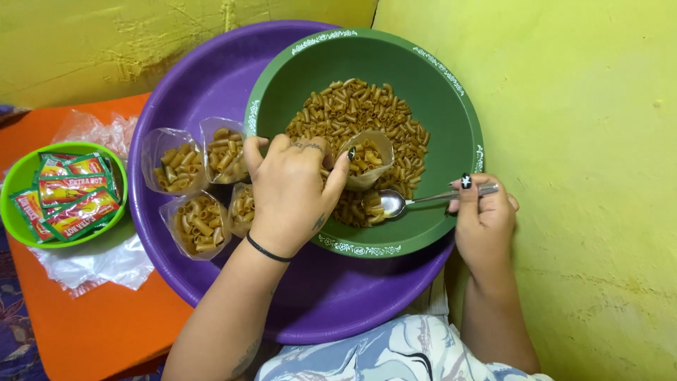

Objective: Manually packaging snacks by scooping them from a bowl into small plastic bags and adding seasoning packets.

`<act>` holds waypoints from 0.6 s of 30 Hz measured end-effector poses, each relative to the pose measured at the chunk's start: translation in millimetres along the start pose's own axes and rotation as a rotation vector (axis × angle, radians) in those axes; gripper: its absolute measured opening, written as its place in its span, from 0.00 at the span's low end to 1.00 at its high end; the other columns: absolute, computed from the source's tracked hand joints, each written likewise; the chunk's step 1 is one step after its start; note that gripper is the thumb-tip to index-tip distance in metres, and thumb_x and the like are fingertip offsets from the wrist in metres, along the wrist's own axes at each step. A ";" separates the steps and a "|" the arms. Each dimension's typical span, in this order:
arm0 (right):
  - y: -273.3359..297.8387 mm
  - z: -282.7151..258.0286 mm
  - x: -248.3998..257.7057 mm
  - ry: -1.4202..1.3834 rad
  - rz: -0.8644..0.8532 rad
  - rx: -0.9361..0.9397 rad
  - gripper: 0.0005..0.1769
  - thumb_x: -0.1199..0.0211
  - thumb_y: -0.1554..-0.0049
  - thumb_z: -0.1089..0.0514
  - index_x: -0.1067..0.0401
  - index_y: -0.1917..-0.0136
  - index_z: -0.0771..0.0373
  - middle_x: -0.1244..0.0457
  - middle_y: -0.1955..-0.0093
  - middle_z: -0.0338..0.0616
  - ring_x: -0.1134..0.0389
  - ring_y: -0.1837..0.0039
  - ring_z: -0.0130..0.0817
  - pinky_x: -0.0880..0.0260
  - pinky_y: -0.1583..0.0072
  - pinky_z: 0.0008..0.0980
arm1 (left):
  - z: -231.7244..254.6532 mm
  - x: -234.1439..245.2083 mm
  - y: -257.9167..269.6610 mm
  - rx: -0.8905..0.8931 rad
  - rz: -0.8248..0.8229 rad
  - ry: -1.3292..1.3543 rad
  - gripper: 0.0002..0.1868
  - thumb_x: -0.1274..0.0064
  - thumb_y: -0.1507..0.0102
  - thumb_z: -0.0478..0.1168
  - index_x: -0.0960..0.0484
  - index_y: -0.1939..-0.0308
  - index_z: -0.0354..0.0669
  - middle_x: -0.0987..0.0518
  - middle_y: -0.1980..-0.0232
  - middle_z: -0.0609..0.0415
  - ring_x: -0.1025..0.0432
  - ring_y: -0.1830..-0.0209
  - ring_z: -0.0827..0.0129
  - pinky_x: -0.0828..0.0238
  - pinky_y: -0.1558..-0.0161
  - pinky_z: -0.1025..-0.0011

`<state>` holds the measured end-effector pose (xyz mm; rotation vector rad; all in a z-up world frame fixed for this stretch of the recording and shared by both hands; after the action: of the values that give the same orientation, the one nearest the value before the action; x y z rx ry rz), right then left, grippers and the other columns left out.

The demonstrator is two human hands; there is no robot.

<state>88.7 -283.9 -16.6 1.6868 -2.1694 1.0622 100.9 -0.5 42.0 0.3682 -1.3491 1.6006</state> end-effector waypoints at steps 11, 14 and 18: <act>-37.6 -68.1 37.2 -0.352 0.183 0.186 0.01 0.50 0.25 0.69 0.38 0.42 0.68 0.36 0.48 0.55 0.34 0.56 0.36 0.27 0.53 0.29 | 8.1 -9.0 -3.8 0.036 -0.140 -0.088 0.16 0.52 0.31 0.46 0.27 0.74 0.50 0.25 0.76 0.59 0.31 0.69 0.57 0.48 0.48 0.56; -39.5 -109.1 30.2 -0.109 0.179 0.382 0.03 0.48 0.25 0.66 0.34 0.44 0.67 0.35 0.49 0.52 0.33 0.57 0.34 0.42 0.42 0.37 | 8.0 -12.0 -2.4 0.049 -0.178 -0.051 0.16 0.54 0.30 0.45 0.28 0.74 0.50 0.26 0.78 0.59 0.31 0.70 0.56 0.49 0.47 0.56; -27.4 -120.2 35.2 0.195 0.299 0.510 0.09 0.45 0.26 0.57 0.26 0.46 0.62 0.31 0.58 0.37 0.38 0.49 0.35 0.56 0.33 0.42 | 4.6 -12.3 -2.3 0.061 -0.183 -0.045 0.16 0.55 0.31 0.45 0.27 0.74 0.50 0.25 0.77 0.58 0.30 0.68 0.56 0.49 0.47 0.56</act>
<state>69.9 -236.8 101.1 1.3626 -2.1881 1.9072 107.1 -10.6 35.8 0.5518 -1.2645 1.4907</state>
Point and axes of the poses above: each hand's wrist, its own y-axis away from the middle knuckle, its own x-axis out of the back of the hand, z = x × y, the point moved 9 cm from there along -y, towards the middle knuckle
